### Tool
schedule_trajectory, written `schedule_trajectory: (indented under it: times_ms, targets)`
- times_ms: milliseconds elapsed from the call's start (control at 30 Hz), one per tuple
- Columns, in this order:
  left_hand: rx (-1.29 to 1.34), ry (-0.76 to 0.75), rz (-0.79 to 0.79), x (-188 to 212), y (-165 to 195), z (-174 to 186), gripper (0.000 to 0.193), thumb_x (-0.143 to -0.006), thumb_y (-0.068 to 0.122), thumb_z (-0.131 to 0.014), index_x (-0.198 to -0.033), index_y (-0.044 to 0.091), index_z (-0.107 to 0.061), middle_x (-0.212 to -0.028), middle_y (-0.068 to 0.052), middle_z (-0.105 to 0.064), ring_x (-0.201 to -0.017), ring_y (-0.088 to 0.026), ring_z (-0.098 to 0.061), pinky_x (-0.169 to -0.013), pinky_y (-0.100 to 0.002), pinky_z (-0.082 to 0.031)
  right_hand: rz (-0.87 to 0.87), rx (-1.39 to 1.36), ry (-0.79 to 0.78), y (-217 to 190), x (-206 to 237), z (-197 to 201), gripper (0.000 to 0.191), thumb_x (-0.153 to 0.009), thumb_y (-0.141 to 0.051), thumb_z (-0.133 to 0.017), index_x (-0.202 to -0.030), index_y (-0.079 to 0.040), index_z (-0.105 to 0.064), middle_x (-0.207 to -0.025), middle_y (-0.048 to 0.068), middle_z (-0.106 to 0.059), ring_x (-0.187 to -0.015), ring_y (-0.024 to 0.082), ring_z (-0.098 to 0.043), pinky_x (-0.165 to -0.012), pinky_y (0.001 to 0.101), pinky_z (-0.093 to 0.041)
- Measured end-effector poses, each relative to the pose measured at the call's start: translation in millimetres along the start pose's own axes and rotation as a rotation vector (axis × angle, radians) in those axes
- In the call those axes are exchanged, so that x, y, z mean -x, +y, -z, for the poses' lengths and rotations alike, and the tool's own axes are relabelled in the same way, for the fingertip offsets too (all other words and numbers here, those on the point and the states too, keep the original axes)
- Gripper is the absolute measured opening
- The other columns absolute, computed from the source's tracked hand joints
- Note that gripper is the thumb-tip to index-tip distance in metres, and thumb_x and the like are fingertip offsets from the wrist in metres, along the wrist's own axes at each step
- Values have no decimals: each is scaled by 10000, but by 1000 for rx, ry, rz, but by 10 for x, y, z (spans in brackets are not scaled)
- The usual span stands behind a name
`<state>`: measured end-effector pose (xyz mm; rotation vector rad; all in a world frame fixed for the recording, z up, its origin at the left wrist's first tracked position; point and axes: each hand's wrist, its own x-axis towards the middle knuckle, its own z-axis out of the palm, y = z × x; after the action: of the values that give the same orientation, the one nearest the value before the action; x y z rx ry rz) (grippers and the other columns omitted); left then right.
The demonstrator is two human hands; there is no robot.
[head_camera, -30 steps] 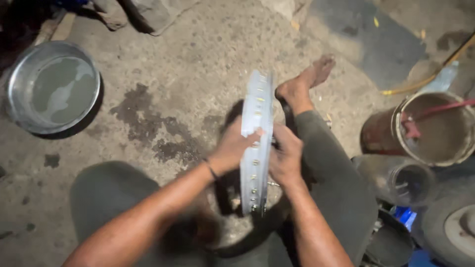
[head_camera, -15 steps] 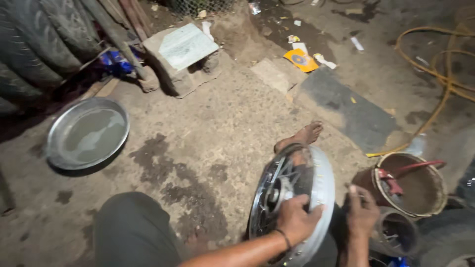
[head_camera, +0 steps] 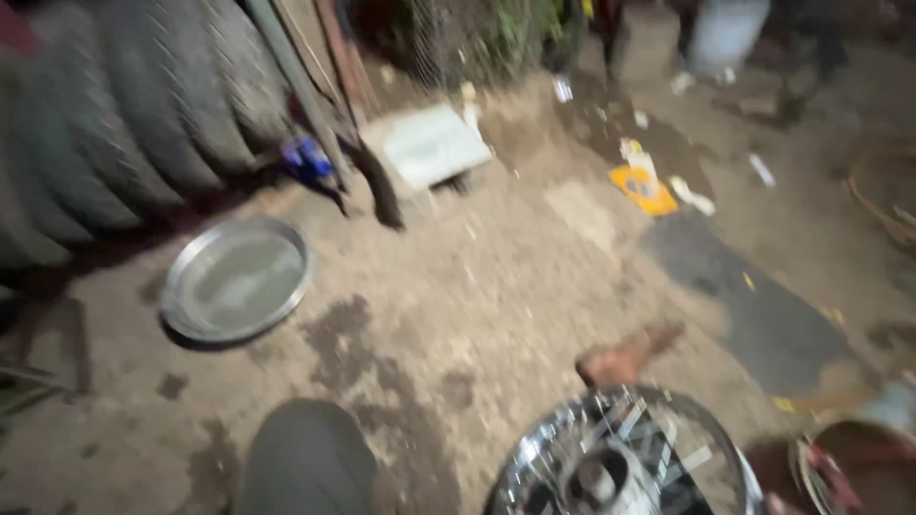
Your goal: The person sits on the floor and uses a spoke wrench to tighten the nipples on a motorcycle wheel rim. They rotate the wheel periodically to access different sections of the spokes.
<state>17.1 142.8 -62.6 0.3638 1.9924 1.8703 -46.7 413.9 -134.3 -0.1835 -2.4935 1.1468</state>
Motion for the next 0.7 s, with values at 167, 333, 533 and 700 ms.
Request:
schedule_trajectory:
  times_ms: [167, 333, 533, 700]
  targets:
    - [-40, -184, -40, 14, -737, -529, 316, -979, 211, -664, -1240, 39, -619, -965, -87, -645, -884, -188, -621, -816, -356, -533, -86, -41, 69, 72, 415, -26, 290, -1046, -277, -682, -1146, -10, -735, -995, 78, -720, -869, 132, -611, -797, 290, -497]
    - [158, -329, -96, -70, -786, -430, 239, -1083, 226, -589, -1189, 22, -656, -964, -15, -663, -903, -90, -600, -823, -297, -524, -384, -437, 104, -50, 599, -64, 267, -1016, -251, -716, -1094, 4, -723, -928, 34, -697, -807, 98, -584, -724, 261, -470]
    - [146, -436, -63, -62, -680, -424, 215, -1056, 199, -596, -1143, 9, -649, -874, 17, -642, -835, -73, -581, -765, -267, -509, -382, -406, 171, -313, 619, 3, 218, -986, -200, -717, -1054, 7, -733, -908, 33, -716, -786, 102, -596, -707, 267, -482]
    - [31, -316, -329, -100, -846, -481, 238, -970, 147, -659, -1177, 32, -635, -1002, -49, -643, -920, -120, -588, -799, -305, -509, -118, -191, 159, -290, 600, 52, 224, -1006, -186, -711, -1058, 32, -725, -990, 79, -716, -919, 145, -616, -862, 316, -501]
